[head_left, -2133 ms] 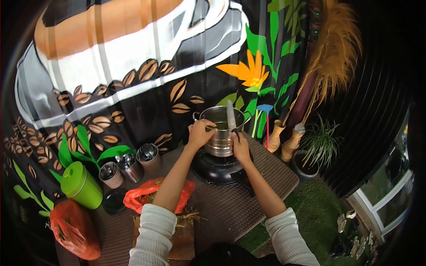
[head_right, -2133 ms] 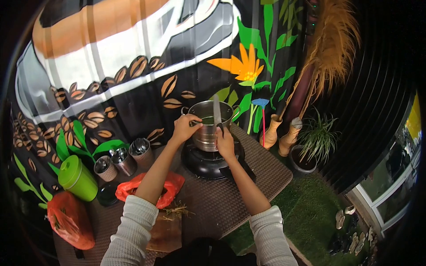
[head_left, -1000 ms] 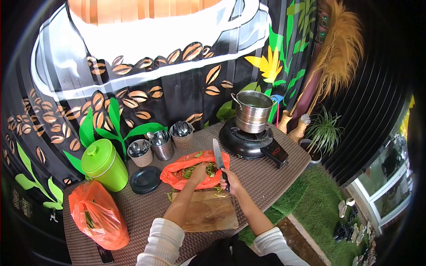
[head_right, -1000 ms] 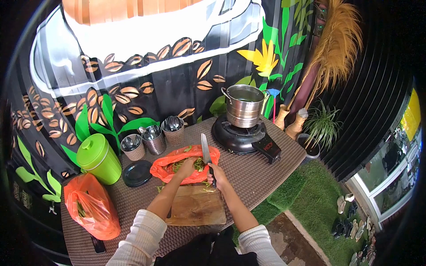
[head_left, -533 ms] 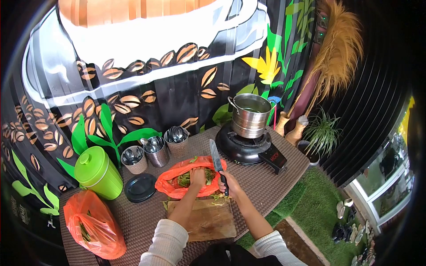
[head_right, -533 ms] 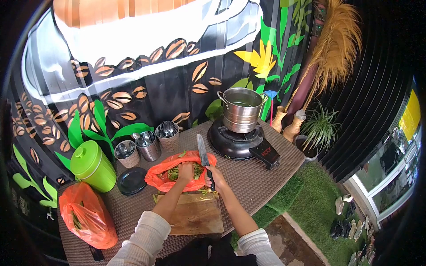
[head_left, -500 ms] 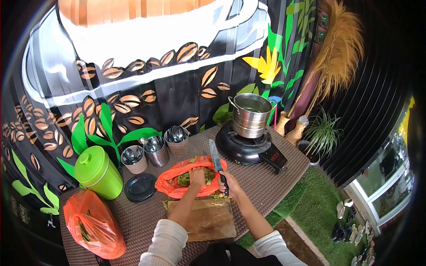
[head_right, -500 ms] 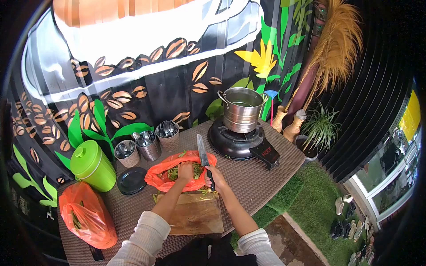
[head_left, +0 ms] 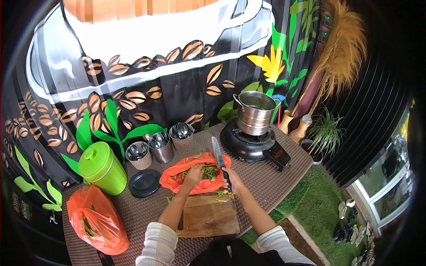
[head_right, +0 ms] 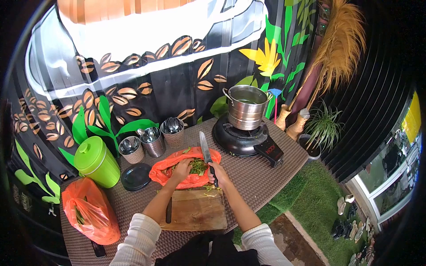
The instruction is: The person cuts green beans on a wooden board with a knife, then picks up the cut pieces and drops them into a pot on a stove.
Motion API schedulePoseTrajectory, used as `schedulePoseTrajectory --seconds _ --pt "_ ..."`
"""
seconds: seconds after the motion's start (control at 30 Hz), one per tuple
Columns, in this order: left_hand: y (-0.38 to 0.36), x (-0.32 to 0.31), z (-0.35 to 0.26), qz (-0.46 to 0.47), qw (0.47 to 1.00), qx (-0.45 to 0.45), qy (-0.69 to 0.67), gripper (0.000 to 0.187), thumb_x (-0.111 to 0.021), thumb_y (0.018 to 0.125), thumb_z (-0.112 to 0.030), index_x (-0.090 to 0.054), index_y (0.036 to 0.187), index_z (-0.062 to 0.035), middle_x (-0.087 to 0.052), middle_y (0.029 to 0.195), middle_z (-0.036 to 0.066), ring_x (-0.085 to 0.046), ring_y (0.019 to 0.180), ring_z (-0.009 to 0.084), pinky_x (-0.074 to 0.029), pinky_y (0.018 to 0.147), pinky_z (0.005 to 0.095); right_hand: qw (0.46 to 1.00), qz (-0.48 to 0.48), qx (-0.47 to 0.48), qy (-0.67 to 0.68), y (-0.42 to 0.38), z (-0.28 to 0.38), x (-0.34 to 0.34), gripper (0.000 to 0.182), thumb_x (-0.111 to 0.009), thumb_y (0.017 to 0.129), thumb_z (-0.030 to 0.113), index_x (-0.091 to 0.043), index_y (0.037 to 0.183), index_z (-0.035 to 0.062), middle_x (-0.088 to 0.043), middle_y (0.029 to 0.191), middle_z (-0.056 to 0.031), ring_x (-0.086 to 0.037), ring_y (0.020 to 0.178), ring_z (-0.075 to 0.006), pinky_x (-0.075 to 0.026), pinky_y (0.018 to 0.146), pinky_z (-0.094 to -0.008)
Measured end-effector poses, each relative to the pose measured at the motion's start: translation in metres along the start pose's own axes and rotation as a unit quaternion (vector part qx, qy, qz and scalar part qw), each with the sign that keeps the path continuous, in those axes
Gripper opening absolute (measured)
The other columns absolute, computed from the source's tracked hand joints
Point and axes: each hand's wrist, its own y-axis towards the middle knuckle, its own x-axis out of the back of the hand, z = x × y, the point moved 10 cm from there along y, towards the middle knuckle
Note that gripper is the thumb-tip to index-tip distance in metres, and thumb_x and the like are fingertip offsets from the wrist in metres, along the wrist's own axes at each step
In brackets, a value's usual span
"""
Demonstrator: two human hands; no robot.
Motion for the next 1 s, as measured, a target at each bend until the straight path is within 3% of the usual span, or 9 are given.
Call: schedulePoseTrajectory --seconds 0.2,0.33,0.4,0.53,0.6,0.63,0.7,0.93,1.0 --pt "0.016 -0.049 0.045 0.147 0.982 0.094 0.066 0.025 -0.045 0.083 -0.003 -0.059 0.104 0.0006 -0.063 0.097 0.026 -0.061 0.092 0.0414 -0.048 0.082 0.0488 1.000 -0.005 0.008 -0.006 -0.020 0.001 -0.006 0.020 -0.044 0.098 0.028 -0.034 0.088 0.0135 -0.038 0.052 0.0005 -0.036 0.040 -0.0101 -0.030 0.038 -0.0254" --pt "0.021 -0.067 0.048 0.166 0.974 0.076 0.132 0.024 -0.050 0.082 -0.007 -0.060 0.102 -0.0010 -0.065 0.092 0.024 -0.062 0.092 0.0402 -0.048 0.082 0.0489 1.000 -0.014 0.014 -0.006 -0.033 0.002 -0.004 0.017 -0.043 0.097 0.027 -0.035 0.091 0.0133 -0.038 0.053 0.0006 -0.036 0.040 -0.0101 -0.030 0.038 -0.0253" --pt "0.020 -0.061 0.035 0.120 0.984 0.035 0.124 0.021 -0.052 0.081 -0.008 -0.060 0.098 -0.0010 -0.065 0.091 0.024 -0.062 0.090 0.0395 -0.048 0.081 0.0497 0.999 -0.028 0.016 0.000 -0.036 0.001 0.000 0.015 -0.043 0.097 0.026 -0.037 0.093 0.0133 -0.039 0.055 0.0008 -0.036 0.041 -0.0098 -0.030 0.039 -0.0249" --pt "0.010 -0.057 0.025 0.123 0.980 0.049 0.151 0.019 -0.054 0.082 -0.011 -0.061 0.097 -0.0020 -0.065 0.092 0.021 -0.063 0.088 0.0379 -0.048 0.080 0.0487 0.999 -0.027 0.023 -0.021 -0.037 0.002 0.001 0.013 -0.043 0.097 0.026 -0.039 0.095 0.0133 -0.039 0.055 0.0011 -0.036 0.041 -0.0095 -0.030 0.039 -0.0245" --pt "0.003 -0.037 0.011 0.025 0.981 0.046 0.186 0.017 -0.058 0.083 -0.015 -0.062 0.096 -0.0046 -0.064 0.093 0.016 -0.060 0.092 0.0341 -0.046 0.085 0.0452 0.999 -0.031 0.008 -0.029 -0.034 -0.007 0.004 0.013 -0.043 0.097 0.026 -0.040 0.098 0.0136 -0.038 0.055 0.0016 -0.035 0.041 -0.0093 -0.030 0.038 -0.0244" --pt "-0.004 -0.035 0.007 0.025 0.981 0.047 0.188 0.017 -0.058 0.083 -0.015 -0.062 0.096 -0.0046 -0.064 0.093 0.016 -0.060 0.092 0.0341 -0.046 0.085 0.0452 0.999 -0.030 0.007 -0.027 -0.032 -0.011 0.006 0.013 -0.043 0.097 0.026 -0.040 0.098 0.0136 -0.038 0.055 0.0016 -0.035 0.041 -0.0093 -0.030 0.038 -0.0244" --pt "-0.016 -0.021 -0.016 -0.049 0.982 -0.028 0.181 0.022 -0.061 0.083 -0.016 -0.061 0.101 -0.0030 -0.061 0.094 0.014 -0.056 0.094 0.0344 -0.042 0.087 0.0438 0.999 -0.038 0.004 -0.011 -0.029 -0.018 0.009 0.013 -0.044 0.097 0.025 -0.042 0.102 0.0132 -0.038 0.054 0.0017 -0.036 0.039 -0.0093 -0.031 0.037 -0.0249" --pt "-0.028 0.035 -0.051 -0.055 0.994 -0.055 0.070 0.013 -0.059 0.084 -0.011 -0.059 0.092 -0.0001 -0.059 0.090 0.015 -0.055 0.092 0.0327 -0.041 0.083 0.0425 0.999 -0.042 0.031 -0.008 -0.033 -0.013 0.007 0.014 -0.043 0.097 0.027 -0.040 0.100 0.0141 -0.037 0.054 0.0016 -0.035 0.041 -0.0094 -0.030 0.038 -0.0250" --pt "-0.026 0.052 -0.060 -0.038 0.998 -0.049 -0.030 0.011 -0.059 0.083 -0.008 -0.057 0.090 0.0007 -0.058 0.087 0.014 -0.054 0.090 0.0332 -0.042 0.080 0.0429 0.998 -0.050 0.032 -0.005 -0.039 -0.013 0.005 0.015 -0.043 0.097 0.028 -0.038 0.096 0.0138 -0.038 0.054 0.0013 -0.036 0.041 -0.0096 -0.031 0.039 -0.0253"
